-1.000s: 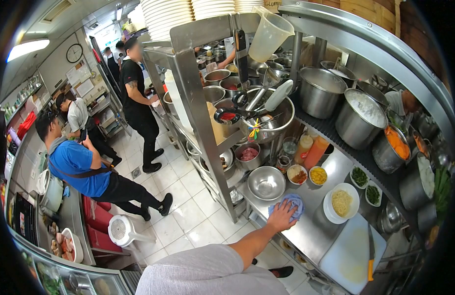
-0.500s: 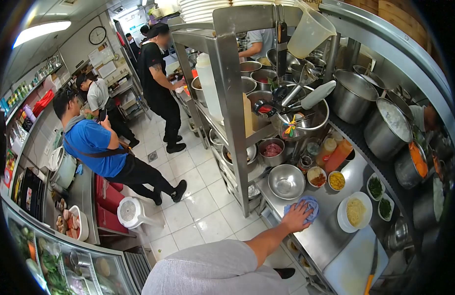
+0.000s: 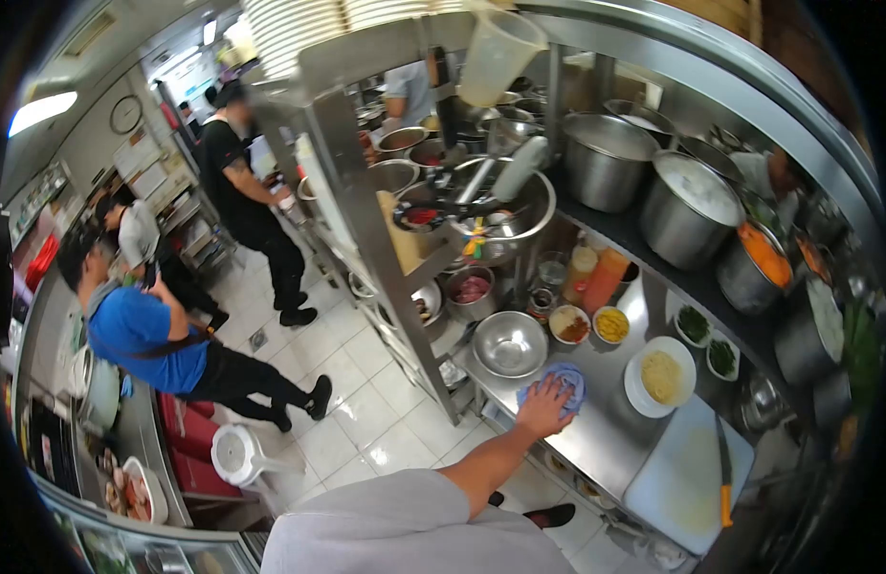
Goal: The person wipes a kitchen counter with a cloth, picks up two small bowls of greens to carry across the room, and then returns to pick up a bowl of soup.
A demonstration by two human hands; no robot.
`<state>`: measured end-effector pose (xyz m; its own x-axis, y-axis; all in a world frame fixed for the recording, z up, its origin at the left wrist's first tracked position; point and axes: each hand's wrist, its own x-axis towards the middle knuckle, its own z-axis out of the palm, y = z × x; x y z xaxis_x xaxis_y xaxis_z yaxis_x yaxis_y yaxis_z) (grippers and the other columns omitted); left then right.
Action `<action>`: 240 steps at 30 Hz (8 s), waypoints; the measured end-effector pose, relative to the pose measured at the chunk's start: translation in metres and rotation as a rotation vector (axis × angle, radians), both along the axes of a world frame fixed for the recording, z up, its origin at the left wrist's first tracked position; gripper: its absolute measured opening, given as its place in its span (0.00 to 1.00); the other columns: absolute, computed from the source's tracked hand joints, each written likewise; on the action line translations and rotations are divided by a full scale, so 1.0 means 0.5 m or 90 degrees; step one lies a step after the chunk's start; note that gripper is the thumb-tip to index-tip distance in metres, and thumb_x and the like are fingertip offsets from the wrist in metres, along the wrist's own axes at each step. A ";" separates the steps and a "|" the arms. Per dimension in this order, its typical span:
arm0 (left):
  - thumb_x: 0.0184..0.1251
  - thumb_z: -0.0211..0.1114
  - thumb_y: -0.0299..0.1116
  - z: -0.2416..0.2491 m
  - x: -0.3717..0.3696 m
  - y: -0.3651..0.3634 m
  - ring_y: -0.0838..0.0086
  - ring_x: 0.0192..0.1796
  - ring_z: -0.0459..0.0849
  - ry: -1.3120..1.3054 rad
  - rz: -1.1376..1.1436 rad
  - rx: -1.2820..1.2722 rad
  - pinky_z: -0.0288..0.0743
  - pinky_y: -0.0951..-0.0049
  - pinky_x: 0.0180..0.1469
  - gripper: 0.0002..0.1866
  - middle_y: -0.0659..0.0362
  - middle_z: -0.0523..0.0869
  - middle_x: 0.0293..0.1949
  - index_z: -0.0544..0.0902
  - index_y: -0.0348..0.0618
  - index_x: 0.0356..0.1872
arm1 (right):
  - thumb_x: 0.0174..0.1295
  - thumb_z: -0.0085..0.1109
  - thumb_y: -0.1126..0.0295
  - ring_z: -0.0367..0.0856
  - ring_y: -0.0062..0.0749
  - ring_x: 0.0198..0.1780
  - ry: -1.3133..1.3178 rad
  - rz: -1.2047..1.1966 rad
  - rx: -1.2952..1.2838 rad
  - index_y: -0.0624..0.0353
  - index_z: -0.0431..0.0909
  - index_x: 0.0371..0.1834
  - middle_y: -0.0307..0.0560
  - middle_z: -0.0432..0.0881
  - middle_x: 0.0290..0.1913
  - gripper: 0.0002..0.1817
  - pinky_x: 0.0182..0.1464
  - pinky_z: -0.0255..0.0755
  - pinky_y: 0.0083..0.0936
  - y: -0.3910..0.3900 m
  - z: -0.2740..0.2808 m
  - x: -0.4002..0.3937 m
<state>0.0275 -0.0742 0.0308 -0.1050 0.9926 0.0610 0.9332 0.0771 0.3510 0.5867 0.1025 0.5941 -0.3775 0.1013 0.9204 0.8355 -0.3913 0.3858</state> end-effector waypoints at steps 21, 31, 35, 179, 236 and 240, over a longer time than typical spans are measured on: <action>0.65 0.61 0.59 -0.061 0.004 0.023 0.48 0.80 0.61 0.057 0.021 0.094 0.55 0.39 0.76 0.37 0.43 0.73 0.73 0.77 0.49 0.71 | 0.60 0.69 0.60 0.64 0.55 0.77 0.168 0.034 -0.050 0.54 0.61 0.76 0.57 0.70 0.73 0.41 0.78 0.62 0.45 0.060 -0.019 0.082; 0.65 0.63 0.55 -0.063 0.004 0.021 0.47 0.78 0.63 0.076 0.020 0.126 0.55 0.42 0.75 0.35 0.42 0.75 0.69 0.77 0.46 0.69 | 0.62 0.66 0.61 0.72 0.59 0.67 0.189 0.022 -0.040 0.64 0.67 0.66 0.61 0.74 0.63 0.32 0.64 0.73 0.49 0.025 -0.024 0.007; 0.65 0.64 0.55 -0.061 0.004 0.021 0.47 0.78 0.63 0.078 0.020 0.119 0.55 0.42 0.75 0.35 0.42 0.75 0.69 0.77 0.46 0.69 | 0.64 0.64 0.61 0.77 0.63 0.60 0.213 0.105 -0.024 0.68 0.74 0.58 0.68 0.78 0.53 0.25 0.57 0.79 0.53 -0.002 -0.029 -0.046; 0.62 0.56 0.21 -0.230 -0.821 -1.141 0.72 0.19 0.79 -0.817 1.130 0.531 0.74 0.71 0.21 0.13 0.52 0.85 0.29 0.79 0.27 0.47 | 0.72 0.45 0.72 0.89 0.41 0.24 0.764 0.749 -1.670 0.76 0.79 0.47 0.57 0.87 0.33 0.16 0.26 0.85 0.34 -0.677 -1.286 -2.232; 0.75 0.52 0.33 -0.286 -2.539 -1.091 0.69 0.38 0.87 -0.963 1.266 0.949 0.78 0.71 0.34 0.13 0.57 0.89 0.45 0.83 0.43 0.52 | 0.70 0.47 0.68 0.86 0.36 0.22 -0.013 0.937 -1.914 0.72 0.78 0.42 0.55 0.85 0.25 0.15 0.29 0.81 0.36 -0.972 -0.971 -3.790; 0.76 0.50 0.36 -0.296 -2.613 -1.177 0.77 0.36 0.84 -1.008 1.265 0.953 0.74 0.76 0.35 0.14 0.61 0.88 0.43 0.82 0.46 0.51 | 0.70 0.47 0.68 0.87 0.37 0.23 0.011 0.888 -1.948 0.72 0.79 0.43 0.56 0.86 0.27 0.15 0.28 0.82 0.36 -1.035 -0.960 -3.865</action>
